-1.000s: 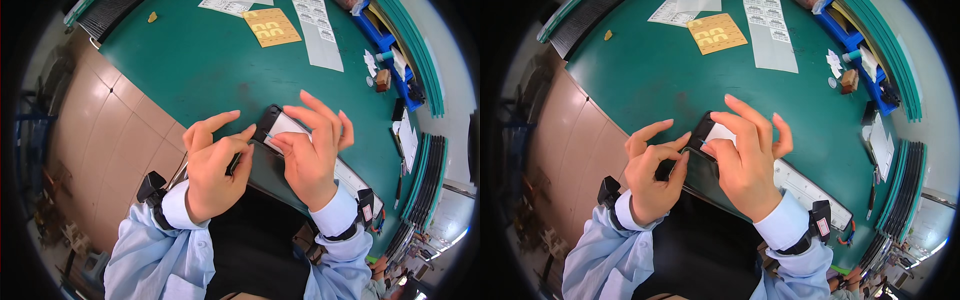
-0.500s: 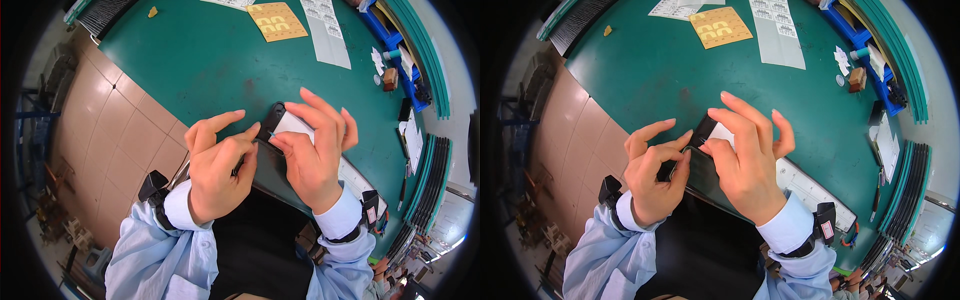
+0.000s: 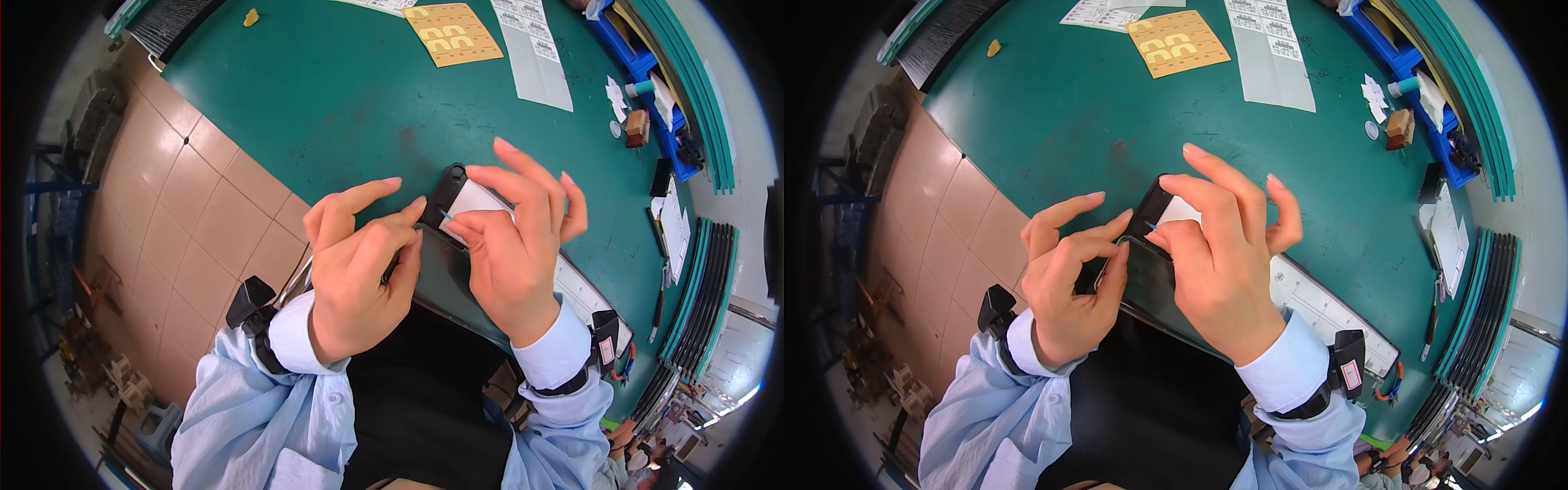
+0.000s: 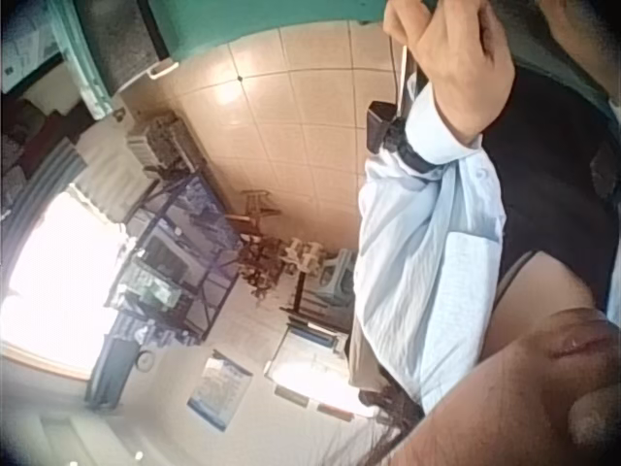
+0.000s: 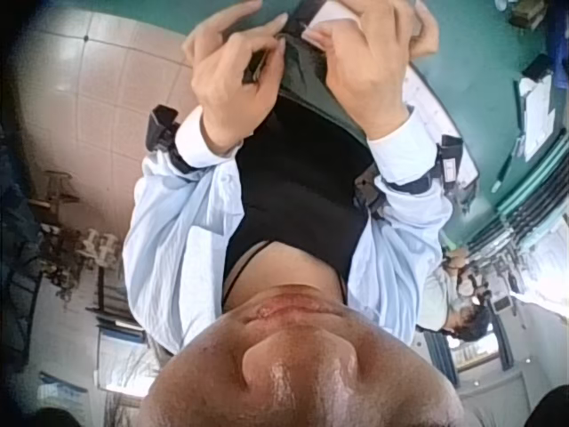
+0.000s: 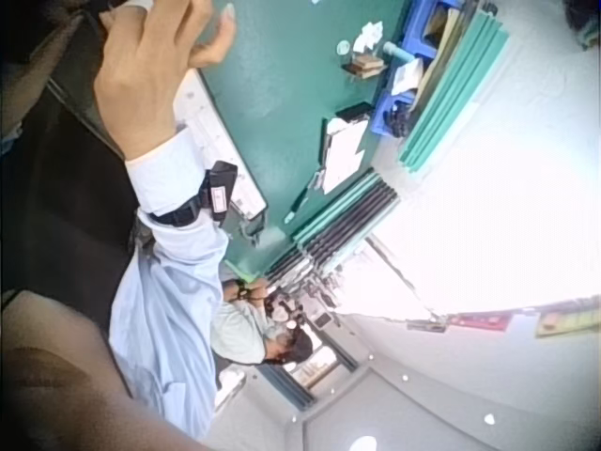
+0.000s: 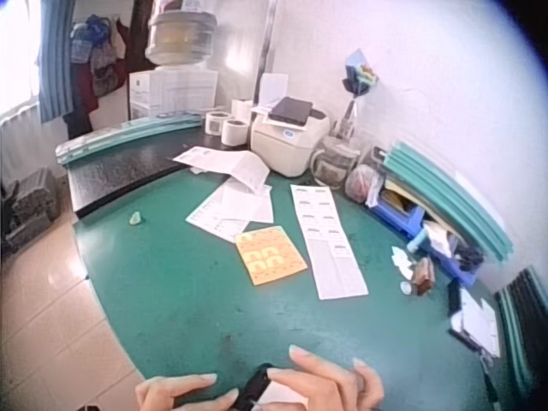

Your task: Assembling or repairing a long electronic fixture using pliers and stickers on a workbench.

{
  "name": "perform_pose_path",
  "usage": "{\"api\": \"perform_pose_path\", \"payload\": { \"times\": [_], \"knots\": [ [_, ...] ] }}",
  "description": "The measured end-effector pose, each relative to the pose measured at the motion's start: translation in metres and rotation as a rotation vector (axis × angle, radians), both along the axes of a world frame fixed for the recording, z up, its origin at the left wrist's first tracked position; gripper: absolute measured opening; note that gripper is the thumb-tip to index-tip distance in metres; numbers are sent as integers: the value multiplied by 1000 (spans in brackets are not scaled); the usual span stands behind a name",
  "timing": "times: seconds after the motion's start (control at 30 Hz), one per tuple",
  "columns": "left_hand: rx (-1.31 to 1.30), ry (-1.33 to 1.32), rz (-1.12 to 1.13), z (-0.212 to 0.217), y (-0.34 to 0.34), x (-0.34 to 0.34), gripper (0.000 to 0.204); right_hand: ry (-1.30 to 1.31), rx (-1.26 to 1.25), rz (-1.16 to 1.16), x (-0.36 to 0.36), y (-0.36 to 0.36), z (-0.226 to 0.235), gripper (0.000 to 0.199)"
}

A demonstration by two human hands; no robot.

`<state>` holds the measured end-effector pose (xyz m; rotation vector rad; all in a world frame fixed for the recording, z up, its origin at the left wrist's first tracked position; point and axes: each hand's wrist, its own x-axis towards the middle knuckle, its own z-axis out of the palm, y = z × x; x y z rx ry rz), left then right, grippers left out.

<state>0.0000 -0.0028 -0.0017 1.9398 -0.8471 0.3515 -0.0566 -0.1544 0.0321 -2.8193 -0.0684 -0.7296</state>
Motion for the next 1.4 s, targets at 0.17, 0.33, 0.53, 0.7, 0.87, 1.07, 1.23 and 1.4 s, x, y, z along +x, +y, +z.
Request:
{"api": "perform_pose_path", "payload": {
  "times": [0.17, 0.33, 0.53, 0.7, 0.87, 1.07, 1.23, 1.4],
  "knots": [
    [-3, -5, -2, 0, 0, -1, 25, 7, -8, 16, 0, -1, 0, 13],
    [-4, -6, -4, -2, 1, -1, 23, 10, -14, 22, 1, -1, -1, 13],
    [22, 5, -14, -1, 5, 0, 24, 33, 15, 26, 2, 0, -6, 16],
    [104, -55, 8, 4, -2, 0, 31, 29, -17, 2, -2, -3, -6, 11],
    [419, -170, -14, 23, -4, 0, 34, -47, -47, -85, -12, 1, 15, 5],
    [478, -321, 30, 18, 1, 30, 39, 4, -276, -544, -100, -67, 96, 19],
    [494, -364, 18, 17, 18, 58, 37, 108, 195, -449, -156, -168, 64, 7],
    [506, -371, 4, 7, 19, 61, 30, 262, 409, -289, -155, -200, 26, 8]
  ]
}}
